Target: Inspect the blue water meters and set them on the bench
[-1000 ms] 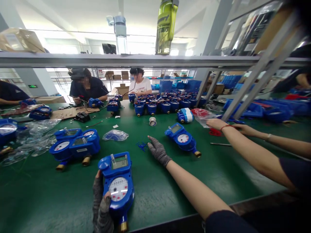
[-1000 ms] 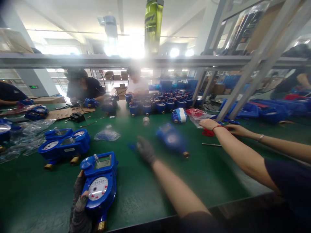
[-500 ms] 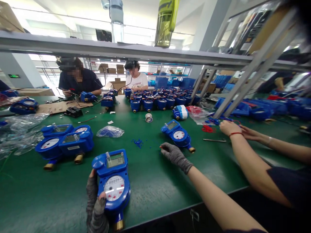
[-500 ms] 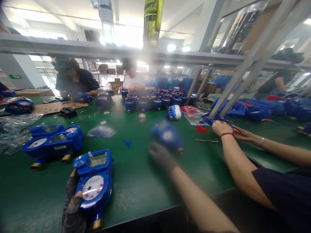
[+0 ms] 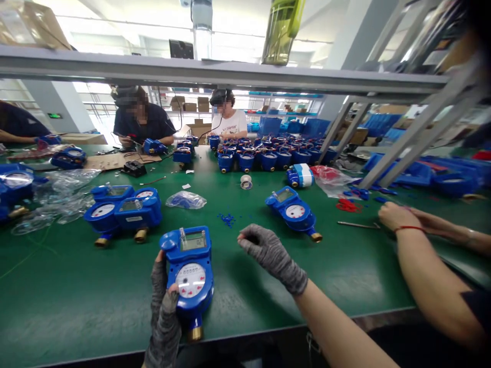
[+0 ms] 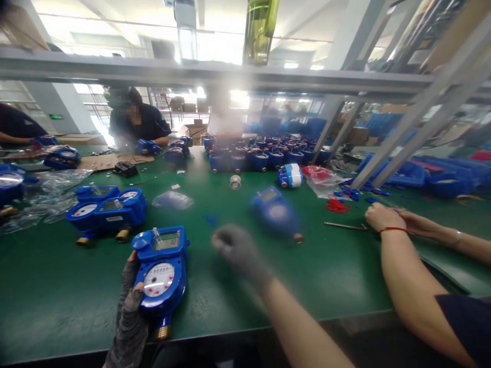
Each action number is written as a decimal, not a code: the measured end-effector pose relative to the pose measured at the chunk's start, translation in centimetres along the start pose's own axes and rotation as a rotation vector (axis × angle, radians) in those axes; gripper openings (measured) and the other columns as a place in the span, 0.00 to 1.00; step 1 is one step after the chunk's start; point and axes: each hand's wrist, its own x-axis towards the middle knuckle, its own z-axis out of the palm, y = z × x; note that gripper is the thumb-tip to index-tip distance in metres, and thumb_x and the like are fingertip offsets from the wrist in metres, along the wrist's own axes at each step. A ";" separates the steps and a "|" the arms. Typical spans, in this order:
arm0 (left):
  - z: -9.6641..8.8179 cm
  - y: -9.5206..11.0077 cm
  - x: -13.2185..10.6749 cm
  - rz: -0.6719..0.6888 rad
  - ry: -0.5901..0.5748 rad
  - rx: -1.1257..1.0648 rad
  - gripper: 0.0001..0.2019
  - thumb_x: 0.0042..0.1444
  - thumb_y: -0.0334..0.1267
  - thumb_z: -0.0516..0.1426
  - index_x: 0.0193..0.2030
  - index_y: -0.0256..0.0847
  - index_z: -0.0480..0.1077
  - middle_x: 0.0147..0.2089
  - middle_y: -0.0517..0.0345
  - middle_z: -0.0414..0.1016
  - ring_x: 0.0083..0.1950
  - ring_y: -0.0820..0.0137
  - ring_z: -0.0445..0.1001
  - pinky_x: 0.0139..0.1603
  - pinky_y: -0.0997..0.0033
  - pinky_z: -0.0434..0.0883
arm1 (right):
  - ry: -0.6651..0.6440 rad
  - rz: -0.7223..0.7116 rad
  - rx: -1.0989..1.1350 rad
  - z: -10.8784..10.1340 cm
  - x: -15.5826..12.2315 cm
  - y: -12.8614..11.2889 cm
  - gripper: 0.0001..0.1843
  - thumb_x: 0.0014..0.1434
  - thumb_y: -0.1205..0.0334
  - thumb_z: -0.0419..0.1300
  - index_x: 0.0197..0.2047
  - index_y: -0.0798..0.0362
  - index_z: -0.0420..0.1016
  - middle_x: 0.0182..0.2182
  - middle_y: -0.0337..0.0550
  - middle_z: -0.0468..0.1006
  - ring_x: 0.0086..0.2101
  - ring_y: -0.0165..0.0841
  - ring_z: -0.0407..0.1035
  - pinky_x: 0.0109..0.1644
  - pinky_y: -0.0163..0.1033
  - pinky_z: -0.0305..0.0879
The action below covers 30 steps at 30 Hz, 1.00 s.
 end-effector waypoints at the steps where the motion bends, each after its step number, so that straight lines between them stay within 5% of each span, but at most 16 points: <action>1: 0.0 0.0 0.1 0.010 -0.004 0.008 0.32 0.58 0.49 0.57 0.69 0.53 0.58 0.70 0.54 0.58 0.67 0.49 0.61 0.68 0.44 0.57 | -0.014 -0.056 0.086 0.7 -0.2 -2.1 0.04 0.59 0.63 0.60 0.38 0.53 0.76 0.35 0.40 0.78 0.36 0.31 0.72 0.42 0.34 0.67; 6: -0.2 -0.4 0.5 0.035 -0.003 0.007 0.31 0.58 0.48 0.57 0.69 0.51 0.58 0.71 0.53 0.58 0.67 0.50 0.61 0.67 0.46 0.58 | -0.134 -0.165 0.136 3.4 -0.1 -7.7 0.03 0.55 0.70 0.61 0.32 0.55 0.76 0.30 0.40 0.78 0.33 0.31 0.71 0.38 0.35 0.66; 15: -0.1 0.2 0.2 0.007 -0.028 -0.020 0.30 0.59 0.47 0.57 0.69 0.54 0.57 0.71 0.55 0.58 0.66 0.54 0.62 0.62 0.56 0.65 | -0.277 -0.207 -0.158 2.8 0.9 -8.6 0.04 0.57 0.68 0.60 0.33 0.54 0.78 0.31 0.41 0.77 0.32 0.32 0.70 0.38 0.35 0.66; 22: -0.3 0.1 0.3 0.047 0.005 0.054 0.31 0.56 0.48 0.59 0.67 0.51 0.61 0.71 0.54 0.57 0.69 0.48 0.58 0.69 0.46 0.55 | -0.343 -0.533 -0.578 2.0 -0.6 -9.0 0.10 0.63 0.60 0.56 0.36 0.54 0.76 0.34 0.47 0.77 0.34 0.38 0.69 0.39 0.44 0.64; 30: 0.9 0.9 0.2 -0.023 0.139 -0.015 0.34 0.48 0.45 0.63 0.64 0.51 0.65 0.67 0.55 0.64 0.67 0.43 0.59 0.68 0.35 0.52 | -0.370 -0.500 -0.738 3.1 -2.3 -9.7 0.14 0.63 0.56 0.56 0.45 0.57 0.75 0.31 0.53 0.80 0.29 0.45 0.73 0.37 0.51 0.67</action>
